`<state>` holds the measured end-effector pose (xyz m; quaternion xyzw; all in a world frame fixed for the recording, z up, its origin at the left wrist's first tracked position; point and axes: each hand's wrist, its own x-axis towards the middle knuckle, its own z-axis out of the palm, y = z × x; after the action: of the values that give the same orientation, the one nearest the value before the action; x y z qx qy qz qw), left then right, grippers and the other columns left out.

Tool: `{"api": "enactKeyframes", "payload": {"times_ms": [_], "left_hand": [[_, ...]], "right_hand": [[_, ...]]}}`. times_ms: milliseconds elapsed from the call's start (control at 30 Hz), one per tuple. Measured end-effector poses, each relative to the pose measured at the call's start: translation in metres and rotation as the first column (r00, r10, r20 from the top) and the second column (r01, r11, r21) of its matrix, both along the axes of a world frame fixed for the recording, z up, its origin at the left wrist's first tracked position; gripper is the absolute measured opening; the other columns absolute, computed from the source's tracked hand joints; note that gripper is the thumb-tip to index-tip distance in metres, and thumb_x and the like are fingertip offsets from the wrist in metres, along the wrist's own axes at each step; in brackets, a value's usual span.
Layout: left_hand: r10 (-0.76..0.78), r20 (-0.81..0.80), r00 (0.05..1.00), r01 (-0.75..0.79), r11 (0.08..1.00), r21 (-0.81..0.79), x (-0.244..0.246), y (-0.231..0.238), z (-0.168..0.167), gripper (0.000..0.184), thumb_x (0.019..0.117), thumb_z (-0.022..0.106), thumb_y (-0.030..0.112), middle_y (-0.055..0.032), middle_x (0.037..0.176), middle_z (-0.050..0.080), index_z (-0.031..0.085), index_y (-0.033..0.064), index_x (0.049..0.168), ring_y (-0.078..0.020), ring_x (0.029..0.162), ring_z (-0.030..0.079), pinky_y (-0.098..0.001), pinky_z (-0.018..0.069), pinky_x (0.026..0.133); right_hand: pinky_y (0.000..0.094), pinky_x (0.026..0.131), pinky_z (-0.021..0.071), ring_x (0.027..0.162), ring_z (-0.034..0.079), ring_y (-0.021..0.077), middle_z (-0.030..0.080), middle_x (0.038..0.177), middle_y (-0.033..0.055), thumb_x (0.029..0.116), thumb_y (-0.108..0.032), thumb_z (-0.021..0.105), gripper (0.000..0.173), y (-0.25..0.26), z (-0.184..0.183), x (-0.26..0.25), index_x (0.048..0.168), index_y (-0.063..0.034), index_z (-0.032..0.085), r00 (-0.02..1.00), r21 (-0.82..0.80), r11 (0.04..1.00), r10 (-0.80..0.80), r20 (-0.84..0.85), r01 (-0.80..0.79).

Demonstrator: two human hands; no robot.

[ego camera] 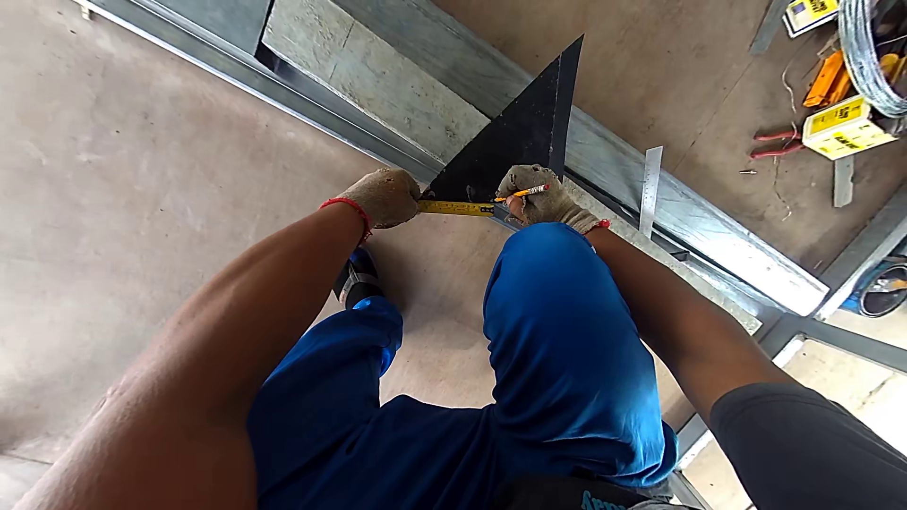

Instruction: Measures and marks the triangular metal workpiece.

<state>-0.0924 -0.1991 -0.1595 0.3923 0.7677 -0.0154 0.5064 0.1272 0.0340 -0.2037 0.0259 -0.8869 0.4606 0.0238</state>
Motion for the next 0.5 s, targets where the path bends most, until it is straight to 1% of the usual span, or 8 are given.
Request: {"api": "enactKeyframes", "payload": {"times_ms": [100, 233, 367, 433, 500], "left_hand": [[0.011, -0.002, 1.0, -0.011, 1.0, 0.002, 0.0, -0.0003, -0.0014, 0.019, 0.0976, 0.064, 0.022, -0.0101, 0.073, 0.064, 0.069, 0.0123, 0.082, -0.0303, 0.071, 0.063, -0.0563, 0.0485, 0.063], [0.002, 0.005, 1.0, -0.002, 1.0, 0.011, -0.0006, -0.0002, -0.0044, 0.02, 0.0973, 0.065, 0.022, -0.0108, 0.074, 0.065, 0.07, 0.012, 0.081, -0.0312, 0.073, 0.064, -0.0582, 0.0491, 0.065], [-0.003, 0.001, 1.0, 0.003, 1.0, -0.003, 0.0002, 0.0006, -0.0004, 0.022, 0.0981, 0.064, 0.021, -0.011, 0.072, 0.063, 0.068, 0.0111, 0.08, -0.0308, 0.071, 0.062, -0.0566, 0.0471, 0.063], [-0.005, -0.007, 1.0, 0.005, 1.0, -0.009, -0.0002, 0.0007, -0.0023, 0.021, 0.0983, 0.063, 0.022, -0.0107, 0.072, 0.063, 0.069, 0.0118, 0.081, -0.0299, 0.069, 0.062, -0.0553, 0.0477, 0.061], [0.002, -0.007, 1.0, -0.002, 1.0, -0.022, 0.0001, 0.0019, -0.0015, 0.02, 0.0982, 0.063, 0.022, -0.011, 0.073, 0.064, 0.069, 0.0119, 0.082, -0.0305, 0.07, 0.063, -0.0562, 0.0479, 0.062]], "right_hand": [[0.0457, 0.081, 0.0541, 0.088, 0.069, 0.0238, 0.072, 0.09, 0.0092, 0.0957, -0.041, 0.053, 0.038, -0.0013, 0.0004, 0.0001, 0.096, -0.0086, 0.073, 1.0, 0.015, 1.0, -0.003, 0.015, 0.003], [0.0465, 0.08, 0.0537, 0.087, 0.069, 0.0243, 0.072, 0.089, 0.0089, 0.0931, -0.035, 0.056, 0.031, -0.0018, 0.001, 0.0006, 0.094, -0.0088, 0.073, 1.0, 0.029, 1.0, -0.01, 0.013, 0.009], [0.0462, 0.077, 0.0534, 0.084, 0.069, 0.0241, 0.072, 0.087, 0.0089, 0.0954, -0.04, 0.053, 0.037, -0.0027, -0.0006, 0.0004, 0.094, -0.0088, 0.073, 1.0, 0.039, 0.999, -0.003, -0.01, 0.004], [0.0468, 0.078, 0.0538, 0.085, 0.069, 0.0248, 0.072, 0.088, 0.0089, 0.0936, -0.035, 0.055, 0.032, -0.0024, -0.0007, -0.0003, 0.093, -0.009, 0.073, 1.0, 0.046, 0.999, -0.005, 0.0, 0.005], [0.048, 0.079, 0.0536, 0.086, 0.069, 0.0255, 0.072, 0.088, 0.0089, 0.092, -0.031, 0.057, 0.027, -0.0024, -0.0004, -0.0008, 0.093, -0.0091, 0.073, 1.0, 0.05, 0.999, -0.006, 0.025, 0.004]]}}
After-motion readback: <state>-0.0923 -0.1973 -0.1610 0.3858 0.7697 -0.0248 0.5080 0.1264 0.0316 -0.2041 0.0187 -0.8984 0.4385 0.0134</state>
